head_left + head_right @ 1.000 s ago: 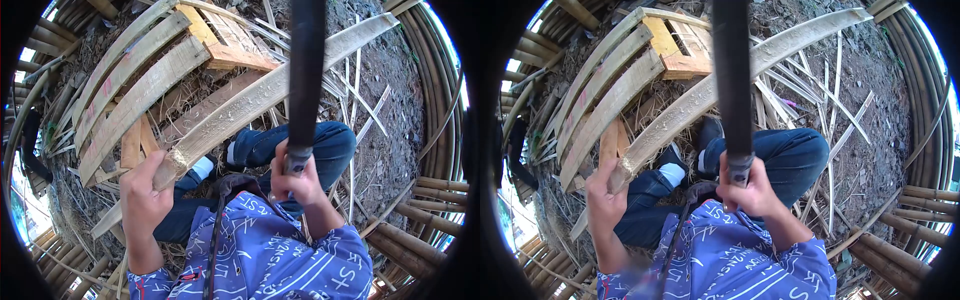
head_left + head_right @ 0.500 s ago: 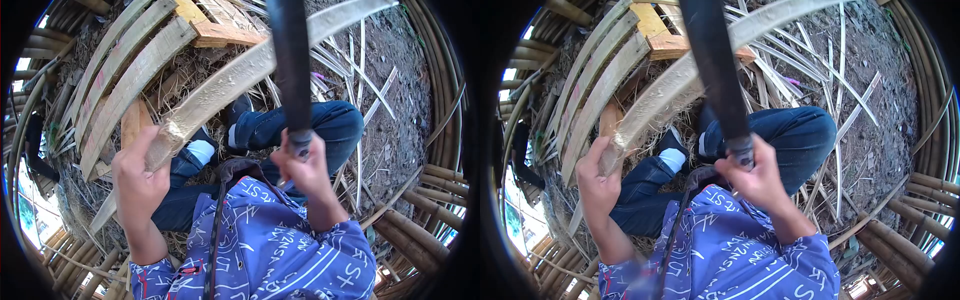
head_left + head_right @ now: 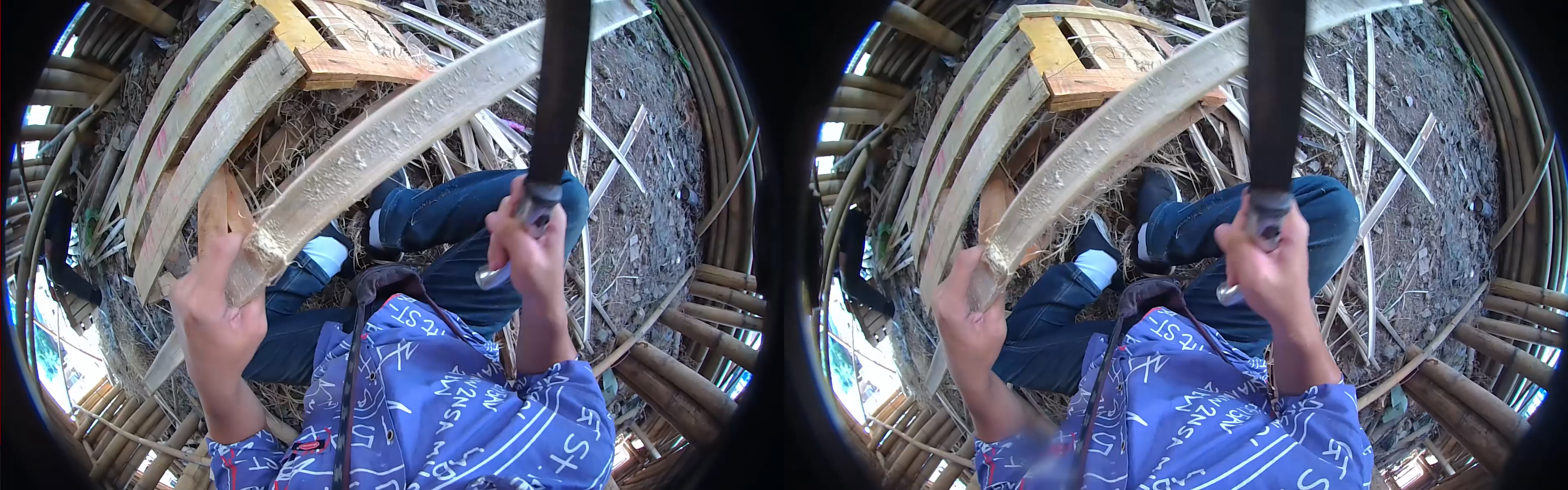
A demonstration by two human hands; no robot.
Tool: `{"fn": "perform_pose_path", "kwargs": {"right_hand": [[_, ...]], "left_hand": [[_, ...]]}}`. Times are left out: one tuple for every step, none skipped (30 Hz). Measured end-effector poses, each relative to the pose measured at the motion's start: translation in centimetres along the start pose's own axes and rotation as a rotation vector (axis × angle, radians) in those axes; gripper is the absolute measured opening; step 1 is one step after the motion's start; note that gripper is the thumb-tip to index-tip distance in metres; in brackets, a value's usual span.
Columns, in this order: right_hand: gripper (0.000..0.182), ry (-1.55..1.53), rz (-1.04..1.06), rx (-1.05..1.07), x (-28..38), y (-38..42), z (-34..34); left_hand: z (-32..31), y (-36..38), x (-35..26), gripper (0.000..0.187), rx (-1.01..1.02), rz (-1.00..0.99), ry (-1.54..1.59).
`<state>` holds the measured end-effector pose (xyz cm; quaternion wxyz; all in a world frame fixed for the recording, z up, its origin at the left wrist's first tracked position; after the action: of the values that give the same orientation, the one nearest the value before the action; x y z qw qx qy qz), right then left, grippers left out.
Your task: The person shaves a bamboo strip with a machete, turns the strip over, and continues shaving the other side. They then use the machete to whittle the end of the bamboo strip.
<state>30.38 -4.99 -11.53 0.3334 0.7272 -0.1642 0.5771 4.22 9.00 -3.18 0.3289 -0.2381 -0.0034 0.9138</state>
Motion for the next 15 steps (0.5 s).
{"fn": "perform_pose_path", "kwargs": {"right_hand": [[0.019, 0.003, 0.006, 0.001, -0.1, -0.4, 0.2], [0.019, -0.026, 0.028, -0.038, -0.4, -0.8, 0.7], [0.019, -0.055, 0.051, -0.08, -0.6, -1.0, 1.1], [0.019, -0.054, 0.06, -0.092, -0.6, -0.9, 1.0], [0.018, -0.039, 0.064, -0.108, -0.8, -0.5, 0.6], [0.017, -0.023, 0.065, -0.13, -1.0, -0.1, 0.4], [0.017, 0.017, 0.04, -0.099, -1.6, 0.2, 0.4], [0.017, 0.048, 0.013, -0.093, -2.1, 0.6, 0.2], [0.022, 0.164, 0.117, -0.032, -2.9, 0.7, 0.2], [0.02, 0.136, 0.062, -0.003, -2.5, 0.9, -0.2], [0.019, 0.115, 0.049, 0.01, -2.4, 0.9, -0.1], [0.019, 0.092, 0.033, 0.026, -2.4, 1.0, 0.1], [0.02, 0.143, 0.036, 0.016, -1.8, 0.7, 0.8], [0.021, 0.243, 0.279, 0.002, -1.9, -0.1, 1.9], [0.022, 0.205, 0.22, -0.065, -0.9, -0.4, 2.4]], "left_hand": [[0.0, 0.1, -0.1, 0.049, -0.005, -0.022, -0.018], [-0.2, 0.1, -0.1, 0.049, -0.011, -0.027, -0.014], [-0.4, 0.0, -0.3, 0.05, -0.015, -0.051, -0.016], [-0.6, -0.2, -0.4, 0.05, -0.018, -0.081, -0.016], [-0.8, -0.4, -0.5, 0.05, -0.016, -0.099, -0.006], [-0.9, -0.4, -0.5, 0.051, -0.015, -0.091, -0.01], [-1.1, -0.4, -0.6, 0.051, -0.01, -0.087, -0.011], [-1.4, -0.5, -0.9, 0.051, -0.001, -0.113, 0.007], [-1.6, -0.6, -0.8, 0.048, 0.013, -0.038, 0.001], [-1.8, -0.7, -0.7, 0.044, 0.026, 0.036, -0.006], [-1.9, -0.7, -0.3, 0.045, 0.019, 0.015, -0.002], [-2.0, -0.7, -0.3, 0.045, 0.025, -0.009, 0.009], [-2.0, -0.6, -0.2, 0.045, 0.03, -0.018, -0.004], [-1.9, -0.5, -0.1, 0.046, 0.033, -0.022, -0.021], [-1.6, -0.4, 0.1, 0.046, 0.031, -0.034, 0.002]]}}
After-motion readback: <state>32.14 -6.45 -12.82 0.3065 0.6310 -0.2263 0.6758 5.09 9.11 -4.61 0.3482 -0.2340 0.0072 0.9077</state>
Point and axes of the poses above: each hand's wrist, its own y-axis away from the middle knuckle, its own z-axis out of the back of the hand, x = y × z, the point moved 3 cm from there along -y, towards the middle knuckle, and after that the axes turned 4 degrees about -x, right-handed, at the moved point
